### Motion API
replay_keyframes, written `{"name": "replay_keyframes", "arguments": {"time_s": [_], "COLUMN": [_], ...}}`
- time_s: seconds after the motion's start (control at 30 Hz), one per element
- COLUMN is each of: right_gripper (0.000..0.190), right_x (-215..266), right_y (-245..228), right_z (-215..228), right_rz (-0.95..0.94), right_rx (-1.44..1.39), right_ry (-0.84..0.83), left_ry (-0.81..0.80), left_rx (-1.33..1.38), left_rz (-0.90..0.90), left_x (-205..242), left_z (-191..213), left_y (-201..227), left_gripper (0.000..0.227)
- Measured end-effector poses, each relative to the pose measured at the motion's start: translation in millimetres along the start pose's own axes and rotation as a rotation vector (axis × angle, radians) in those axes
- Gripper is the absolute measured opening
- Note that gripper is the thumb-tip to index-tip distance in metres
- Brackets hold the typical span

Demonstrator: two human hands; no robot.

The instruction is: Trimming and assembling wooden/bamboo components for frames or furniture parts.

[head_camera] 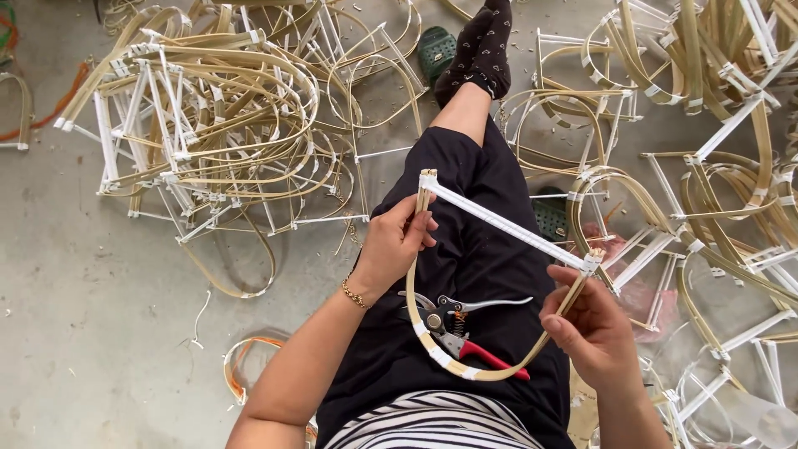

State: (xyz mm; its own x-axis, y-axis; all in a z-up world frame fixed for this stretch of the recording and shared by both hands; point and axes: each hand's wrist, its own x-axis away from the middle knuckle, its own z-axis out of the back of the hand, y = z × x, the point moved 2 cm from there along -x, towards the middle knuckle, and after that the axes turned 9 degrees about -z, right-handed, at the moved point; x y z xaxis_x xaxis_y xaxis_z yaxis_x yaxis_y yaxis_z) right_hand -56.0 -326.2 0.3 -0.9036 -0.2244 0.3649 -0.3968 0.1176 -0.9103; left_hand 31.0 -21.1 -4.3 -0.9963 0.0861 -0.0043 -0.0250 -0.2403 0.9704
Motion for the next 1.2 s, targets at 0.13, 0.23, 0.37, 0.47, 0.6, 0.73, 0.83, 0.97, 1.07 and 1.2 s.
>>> {"name": "replay_keyframes", "arguments": {"time_s": [0.13,0.23,0.37,0.47,0.6,0.73,0.83,0.97,1.07,1.2], "right_gripper": [0.063,0.059,0.055,0.055,0.049,0.037,0.047,0.039,0.028,0.025], "right_x": [2.3,1.7,-17.8,-38.3,-92.4,-140.0,-158.7,-161.3,-156.1,-147.0], "right_y": [-7.5,13.1,30.1,19.0,33.6,92.5,184.3,228.9,233.2,190.5], "right_z": [-33.2,-56.4,-68.0,-61.3,-12.8,78.2,159.3,205.2,228.9,240.4], "right_rz": [0.116,0.258,0.311,0.281,0.148,0.136,0.052,-0.205,-0.199,-0.020], "right_rx": [0.222,0.233,-0.169,-0.252,-0.052,0.549,0.939,1.148,1.248,1.201], "right_ry": [0.042,0.096,0.072,0.101,0.145,0.365,0.528,0.537,0.501,0.505], "left_ry": [0.007,0.044,0.130,0.151,0.202,0.615,0.789,0.874,0.796,0.568], "left_rx": [0.067,0.227,0.460,0.338,0.415,0.663,0.295,-0.041,-0.163,-0.297], "left_rz": [0.062,0.033,0.160,0.204,0.240,0.143,-0.126,-0.070,0.089,-0.005], "left_x": [-1.3,-0.4,8.0,11.8,-8.5,-41.6,-18.9,17.5,22.9,5.2], "left_z": [-2.3,-10.8,-26.3,-26.9,14.5,152.5,255.2,262.1,197.4,114.7], "left_y": [-17.8,-41.6,-44.9,-45.1,-27.2,-30.0,-65.7,-111.4,-110.7,-101.6], "left_gripper": [0.029,0.027,0.036,0.036,0.029,0.029,0.029,0.051,0.062,0.051]}}
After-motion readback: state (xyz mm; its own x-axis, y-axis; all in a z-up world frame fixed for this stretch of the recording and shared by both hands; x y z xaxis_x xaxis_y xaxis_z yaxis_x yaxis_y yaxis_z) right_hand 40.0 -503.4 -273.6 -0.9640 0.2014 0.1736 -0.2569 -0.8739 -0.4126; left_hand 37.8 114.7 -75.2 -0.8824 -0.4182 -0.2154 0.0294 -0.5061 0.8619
